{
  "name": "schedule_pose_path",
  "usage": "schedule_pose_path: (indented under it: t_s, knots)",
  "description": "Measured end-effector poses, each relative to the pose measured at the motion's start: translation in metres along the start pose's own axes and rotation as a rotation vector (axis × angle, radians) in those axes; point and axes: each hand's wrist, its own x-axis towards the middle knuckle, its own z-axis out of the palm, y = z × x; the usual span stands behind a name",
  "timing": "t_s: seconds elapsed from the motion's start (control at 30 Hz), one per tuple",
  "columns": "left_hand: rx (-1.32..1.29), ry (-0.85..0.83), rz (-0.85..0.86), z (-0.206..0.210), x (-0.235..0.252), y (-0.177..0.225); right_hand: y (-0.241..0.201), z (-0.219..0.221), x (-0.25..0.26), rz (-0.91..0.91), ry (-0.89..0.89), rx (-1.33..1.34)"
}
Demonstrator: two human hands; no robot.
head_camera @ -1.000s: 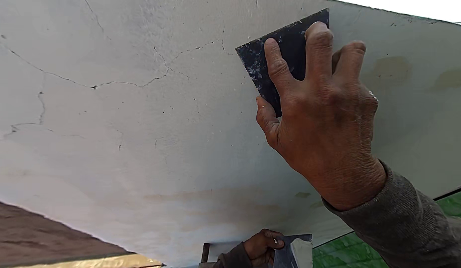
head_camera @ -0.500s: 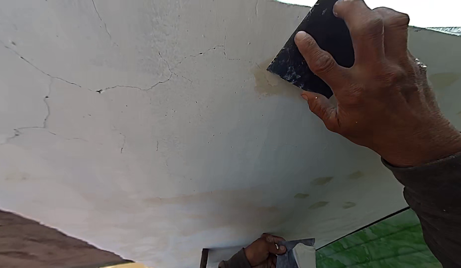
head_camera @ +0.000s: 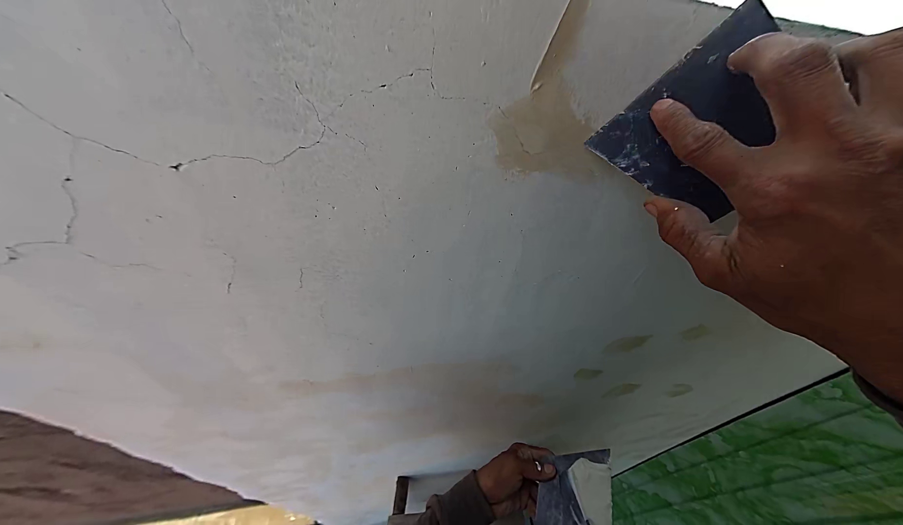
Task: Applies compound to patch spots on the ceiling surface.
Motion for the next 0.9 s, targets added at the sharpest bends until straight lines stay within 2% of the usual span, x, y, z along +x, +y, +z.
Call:
schedule_pose_path:
  t_s: [0.13,0.23,0.37,0.47,0.77,0.9]
  knots:
    - [0.027,-0.019,-0.031,0.006,0.011,-0.005,-0.029,-0.013,0.011,0.118,0.122,0.007]
    - [0.035,-0.034,-0.026,0.011,0.012,0.0,-0.041,-0.014,0.027,0.025,0.145,0.014]
    - [0.013,-0.039,0.005,0.008,0.008,0.004,-0.041,-0.013,0.042,-0.163,0.08,0.059]
    - [0.016,-0.014,0.011,0.001,0.004,0.0,-0.038,-0.017,0.044,-0.167,-0.02,0.026]
    - [-0.002,-0.01,-0.01,-0.002,0.0,-0.009,-0.024,0.003,0.012,-0.067,0.009,-0.029]
    - [-0.02,-0.026,-0.003,-0.003,-0.003,-0.011,-0.019,0.034,-0.018,0.017,0.05,-0.003]
